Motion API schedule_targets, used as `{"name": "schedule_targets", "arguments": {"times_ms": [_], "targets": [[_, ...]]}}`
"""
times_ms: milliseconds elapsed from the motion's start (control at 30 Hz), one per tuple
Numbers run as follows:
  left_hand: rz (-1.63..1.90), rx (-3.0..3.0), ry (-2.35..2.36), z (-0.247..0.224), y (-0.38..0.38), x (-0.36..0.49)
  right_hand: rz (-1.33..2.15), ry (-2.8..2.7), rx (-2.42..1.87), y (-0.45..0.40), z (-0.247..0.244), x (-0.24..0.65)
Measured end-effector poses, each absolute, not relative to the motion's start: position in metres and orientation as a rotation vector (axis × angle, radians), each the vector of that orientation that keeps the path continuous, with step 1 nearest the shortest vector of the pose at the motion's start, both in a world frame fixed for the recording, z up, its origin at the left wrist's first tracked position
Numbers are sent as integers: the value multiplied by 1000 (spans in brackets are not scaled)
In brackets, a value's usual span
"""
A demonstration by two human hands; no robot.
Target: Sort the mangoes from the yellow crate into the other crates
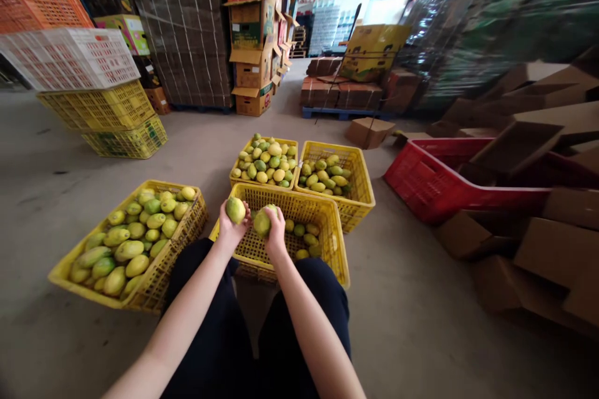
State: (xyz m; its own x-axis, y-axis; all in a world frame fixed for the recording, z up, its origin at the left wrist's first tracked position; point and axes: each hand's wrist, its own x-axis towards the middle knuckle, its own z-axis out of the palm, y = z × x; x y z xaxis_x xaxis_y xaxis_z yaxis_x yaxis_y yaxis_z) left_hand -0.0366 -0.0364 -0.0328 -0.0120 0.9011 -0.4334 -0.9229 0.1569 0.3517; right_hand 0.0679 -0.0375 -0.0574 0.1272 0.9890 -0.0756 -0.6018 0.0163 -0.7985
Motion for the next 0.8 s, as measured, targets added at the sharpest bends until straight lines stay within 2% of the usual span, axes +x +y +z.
{"name": "schedule_targets", "arguments": {"times_ms": [167, 333, 600, 800], "targets": [[1377, 43, 720, -32, -35, -40, 1681, -309, -598, -29, -44, 94], [1299, 173, 751, -33, -34, -36, 1750, -288, -467, -31, -35, 103], [1252, 107, 767, -24, -37, -30, 1877, -137, -589, -26, -39, 102], [1053, 138, 872, -31, -35, -32, 1918, -133, -570, -23, -41, 104]]}}
